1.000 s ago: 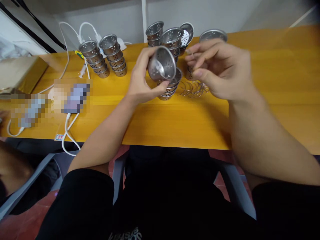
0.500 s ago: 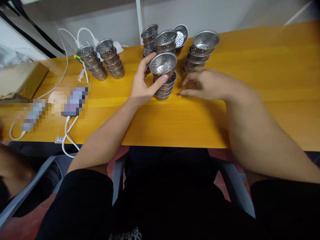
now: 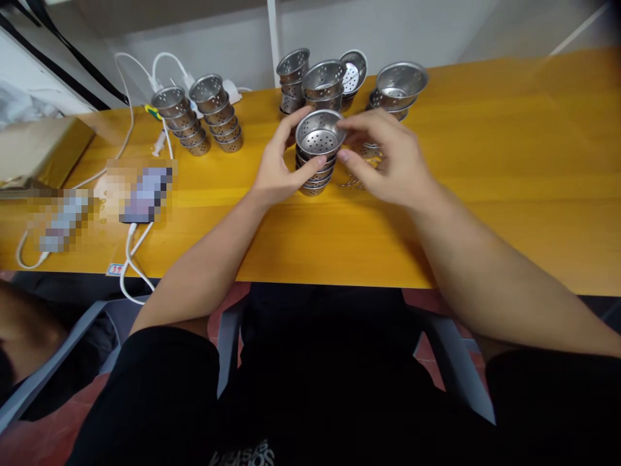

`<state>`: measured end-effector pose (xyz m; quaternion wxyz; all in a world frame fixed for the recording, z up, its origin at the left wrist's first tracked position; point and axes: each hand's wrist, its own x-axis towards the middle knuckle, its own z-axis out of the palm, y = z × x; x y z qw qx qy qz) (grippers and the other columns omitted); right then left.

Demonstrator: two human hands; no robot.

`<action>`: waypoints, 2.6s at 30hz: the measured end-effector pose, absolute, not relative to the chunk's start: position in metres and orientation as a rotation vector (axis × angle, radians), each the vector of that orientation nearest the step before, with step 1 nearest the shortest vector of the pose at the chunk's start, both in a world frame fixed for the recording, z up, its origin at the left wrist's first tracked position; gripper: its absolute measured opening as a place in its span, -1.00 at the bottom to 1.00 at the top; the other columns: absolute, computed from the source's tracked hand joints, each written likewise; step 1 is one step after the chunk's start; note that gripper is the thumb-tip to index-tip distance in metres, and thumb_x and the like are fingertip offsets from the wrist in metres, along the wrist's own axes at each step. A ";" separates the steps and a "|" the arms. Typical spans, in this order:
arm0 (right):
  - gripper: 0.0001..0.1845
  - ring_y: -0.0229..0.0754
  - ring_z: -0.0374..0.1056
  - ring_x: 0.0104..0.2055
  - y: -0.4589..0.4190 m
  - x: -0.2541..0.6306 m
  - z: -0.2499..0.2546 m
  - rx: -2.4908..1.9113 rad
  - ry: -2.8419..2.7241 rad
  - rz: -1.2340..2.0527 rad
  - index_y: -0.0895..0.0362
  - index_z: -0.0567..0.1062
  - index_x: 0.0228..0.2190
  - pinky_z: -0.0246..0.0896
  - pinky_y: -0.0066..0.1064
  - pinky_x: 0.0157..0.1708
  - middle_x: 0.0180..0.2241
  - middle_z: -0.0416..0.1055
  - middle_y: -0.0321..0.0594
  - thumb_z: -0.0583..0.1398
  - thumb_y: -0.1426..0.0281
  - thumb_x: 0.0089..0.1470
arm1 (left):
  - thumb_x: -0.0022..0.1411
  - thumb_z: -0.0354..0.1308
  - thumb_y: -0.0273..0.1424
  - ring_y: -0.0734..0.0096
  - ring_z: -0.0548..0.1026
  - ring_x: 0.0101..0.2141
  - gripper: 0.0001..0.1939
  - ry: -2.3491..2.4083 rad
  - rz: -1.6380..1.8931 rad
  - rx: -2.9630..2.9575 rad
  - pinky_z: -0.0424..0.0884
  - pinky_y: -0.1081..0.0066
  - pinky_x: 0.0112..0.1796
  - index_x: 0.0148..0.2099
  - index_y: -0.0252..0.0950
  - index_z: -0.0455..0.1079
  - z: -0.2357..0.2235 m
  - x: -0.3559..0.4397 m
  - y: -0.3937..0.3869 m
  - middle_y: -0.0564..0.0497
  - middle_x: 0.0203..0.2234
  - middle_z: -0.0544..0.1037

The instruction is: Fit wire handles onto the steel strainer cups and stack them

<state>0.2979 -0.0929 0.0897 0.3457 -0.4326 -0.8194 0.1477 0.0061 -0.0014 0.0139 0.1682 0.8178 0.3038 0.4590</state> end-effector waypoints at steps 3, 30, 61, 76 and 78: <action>-0.17 0.60 0.45 0.65 -0.092 0.298 0.090 -1.119 -2.126 0.432 -0.34 0.59 0.65 0.51 0.56 0.64 0.48 0.66 0.00 0.24 -0.40 0.63 | 0.64 0.38 0.34 -0.28 0.61 0.64 -0.07 0.918 1.265 2.284 0.59 -0.15 0.66 0.77 0.06 0.26 0.029 0.008 -0.020 -0.18 0.66 0.55; 0.55 0.49 0.05 0.91 -0.084 0.287 0.070 -0.943 -2.146 0.646 -0.30 -0.32 0.96 0.30 0.44 0.83 0.93 -0.04 -0.27 0.37 -0.50 0.44 | 0.19 0.93 0.11 -0.37 0.68 0.50 0.14 1.024 1.011 2.071 0.65 -0.29 0.59 0.58 -0.15 0.49 0.021 -0.005 -0.011 -0.40 0.52 0.66; -0.02 0.58 0.53 0.64 -0.052 0.304 0.029 -0.979 -2.166 0.801 -0.10 0.57 0.68 0.35 0.61 0.74 0.62 0.60 0.01 0.51 -0.14 0.41 | 0.41 0.60 -0.31 -0.21 0.65 0.59 -0.34 1.193 1.014 1.997 0.51 -0.17 0.72 0.47 -0.22 0.61 -0.001 -0.020 0.015 -0.35 0.55 0.68; 0.02 0.63 0.59 0.55 -0.037 0.313 0.013 -1.123 -2.047 0.697 -0.10 0.61 0.61 0.50 0.62 0.64 0.59 0.60 0.05 0.49 -0.34 0.39 | 0.52 0.50 -0.34 -0.17 0.65 0.57 -0.56 1.358 0.868 2.115 0.47 -0.08 0.74 0.36 -0.29 0.66 0.022 -0.016 -0.004 -0.36 0.50 0.70; 0.14 0.64 0.51 0.63 -0.033 0.312 0.006 -1.118 -2.008 0.756 -0.14 0.51 0.67 0.44 0.62 0.69 0.69 0.49 0.03 0.49 -0.42 0.35 | 0.57 0.45 -0.38 -0.13 0.62 0.62 -0.55 1.370 0.812 2.121 0.43 -0.01 0.77 0.41 -0.35 0.65 0.032 -0.013 -0.014 -0.40 0.53 0.67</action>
